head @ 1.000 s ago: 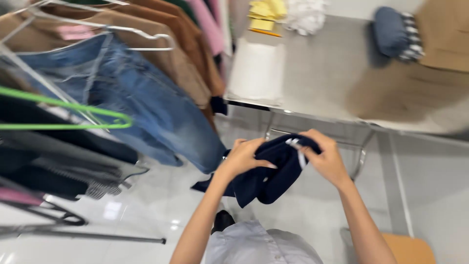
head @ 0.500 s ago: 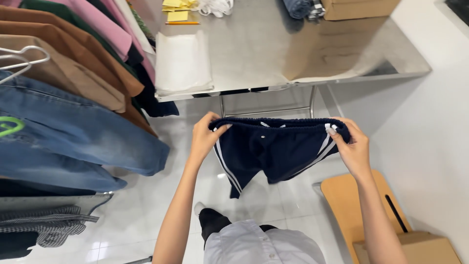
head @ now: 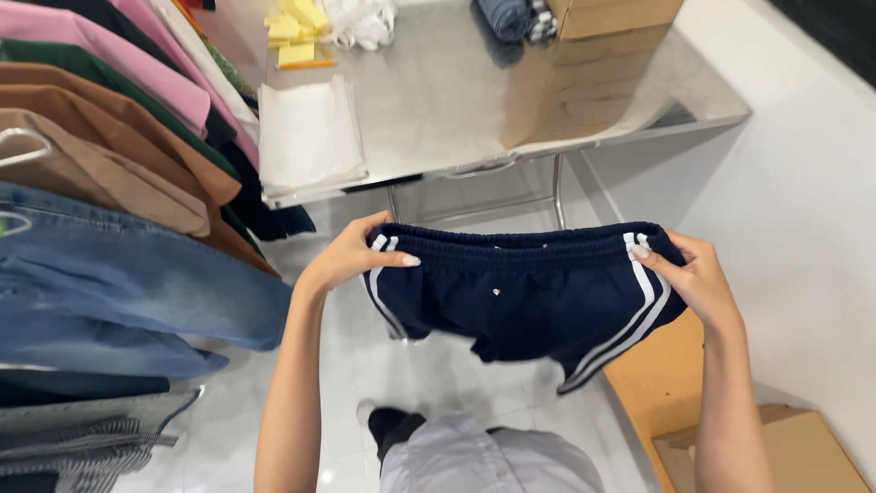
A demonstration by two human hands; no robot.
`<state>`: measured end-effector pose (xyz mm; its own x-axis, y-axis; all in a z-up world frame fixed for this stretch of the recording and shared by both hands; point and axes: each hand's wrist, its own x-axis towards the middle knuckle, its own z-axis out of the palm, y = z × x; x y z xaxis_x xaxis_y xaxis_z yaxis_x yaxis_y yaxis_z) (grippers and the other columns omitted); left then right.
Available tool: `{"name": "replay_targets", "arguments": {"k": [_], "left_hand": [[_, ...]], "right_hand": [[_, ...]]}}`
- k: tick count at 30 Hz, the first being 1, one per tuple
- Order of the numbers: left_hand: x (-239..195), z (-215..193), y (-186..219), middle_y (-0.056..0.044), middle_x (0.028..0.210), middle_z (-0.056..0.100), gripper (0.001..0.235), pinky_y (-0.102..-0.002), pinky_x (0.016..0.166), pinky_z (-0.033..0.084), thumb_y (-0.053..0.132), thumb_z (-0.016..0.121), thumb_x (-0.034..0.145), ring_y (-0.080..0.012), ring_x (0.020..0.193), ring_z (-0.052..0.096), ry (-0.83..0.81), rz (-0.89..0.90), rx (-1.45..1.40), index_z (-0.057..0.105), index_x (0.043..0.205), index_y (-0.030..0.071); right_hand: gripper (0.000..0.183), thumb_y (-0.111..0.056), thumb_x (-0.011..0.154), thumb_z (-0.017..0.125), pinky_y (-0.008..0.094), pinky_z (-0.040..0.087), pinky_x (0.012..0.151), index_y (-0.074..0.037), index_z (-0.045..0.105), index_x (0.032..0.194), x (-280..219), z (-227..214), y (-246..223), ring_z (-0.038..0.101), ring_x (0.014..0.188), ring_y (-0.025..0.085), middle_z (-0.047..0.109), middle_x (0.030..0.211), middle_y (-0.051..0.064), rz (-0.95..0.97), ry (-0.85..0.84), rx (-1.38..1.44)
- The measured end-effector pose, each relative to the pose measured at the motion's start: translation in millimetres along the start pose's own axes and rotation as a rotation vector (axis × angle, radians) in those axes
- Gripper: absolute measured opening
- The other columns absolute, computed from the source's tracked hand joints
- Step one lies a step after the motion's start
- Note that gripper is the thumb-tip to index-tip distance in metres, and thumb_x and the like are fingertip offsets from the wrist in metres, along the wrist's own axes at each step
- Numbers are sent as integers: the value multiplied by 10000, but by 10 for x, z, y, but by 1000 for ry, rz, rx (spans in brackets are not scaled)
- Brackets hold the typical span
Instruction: The person takes a black and white checkered skirt from a clothing rack, folds it neatly on a metal table, and sets it aside. They then take a pair of blue jeans, fold them, and place them next to the skirt. Finally, they take a pair of navy blue sweatpants, fold them, and place them on the table.
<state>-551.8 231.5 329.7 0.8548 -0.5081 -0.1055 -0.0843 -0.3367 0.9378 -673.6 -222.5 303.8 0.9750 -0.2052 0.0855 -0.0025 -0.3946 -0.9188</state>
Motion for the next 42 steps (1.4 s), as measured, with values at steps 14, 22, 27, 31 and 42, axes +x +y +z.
{"name": "replay_targets", "arguments": {"k": [14, 22, 27, 31, 42], "left_hand": [[-96, -165, -125, 9, 767, 498, 313, -276, 655, 353, 190, 845, 832, -128, 742, 451, -30, 97, 47, 556, 897, 92], [221, 1753, -330, -362, 1460, 434, 737, -492, 1207, 239, 362, 781, 891, -452, 1434, 363, 801, 10, -377, 464, 1407, -57], [-55, 2073, 131, -64, 835, 563, 415, -297, 725, 456, 352, 787, 908, -203, 797, 584, 530, 97, -323, 456, 998, 118], [6, 1904, -145, -29, 773, 558, 385, -269, 625, 459, 346, 799, 896, -146, 685, 587, 420, 87, -282, 483, 958, 136], [-247, 1319, -412, -138, 996, 516, 632, -430, 961, 484, 561, 115, 1065, -291, 1023, 559, 322, 263, -319, 518, 1122, 77]], "right_hand": [[113, -157, 881, 788, 277, 420, 607, -59, 732, 892, 25, -22, 221, 548, 681, 135, 606, 702, 39, -275, -50, -279], [156, -135, 945, 718, 426, 538, 714, 6, 702, 1008, -309, 1598, -88, 692, 827, 363, 690, 837, 255, -166, 436, -30], [117, -120, 1000, 649, 267, 593, 681, -124, 705, 1102, -528, 1892, -118, 677, 721, 102, 768, 842, 73, 12, 219, 315], [173, -86, 988, 654, 265, 600, 590, -116, 704, 1151, -467, 1873, 25, 699, 637, 112, 755, 791, 91, 35, 153, 367], [935, -244, 665, 940, 476, 437, 1089, -47, 470, 1449, -566, 2224, -631, 668, 1200, 290, 723, 1248, 188, -115, -86, 131]]}}
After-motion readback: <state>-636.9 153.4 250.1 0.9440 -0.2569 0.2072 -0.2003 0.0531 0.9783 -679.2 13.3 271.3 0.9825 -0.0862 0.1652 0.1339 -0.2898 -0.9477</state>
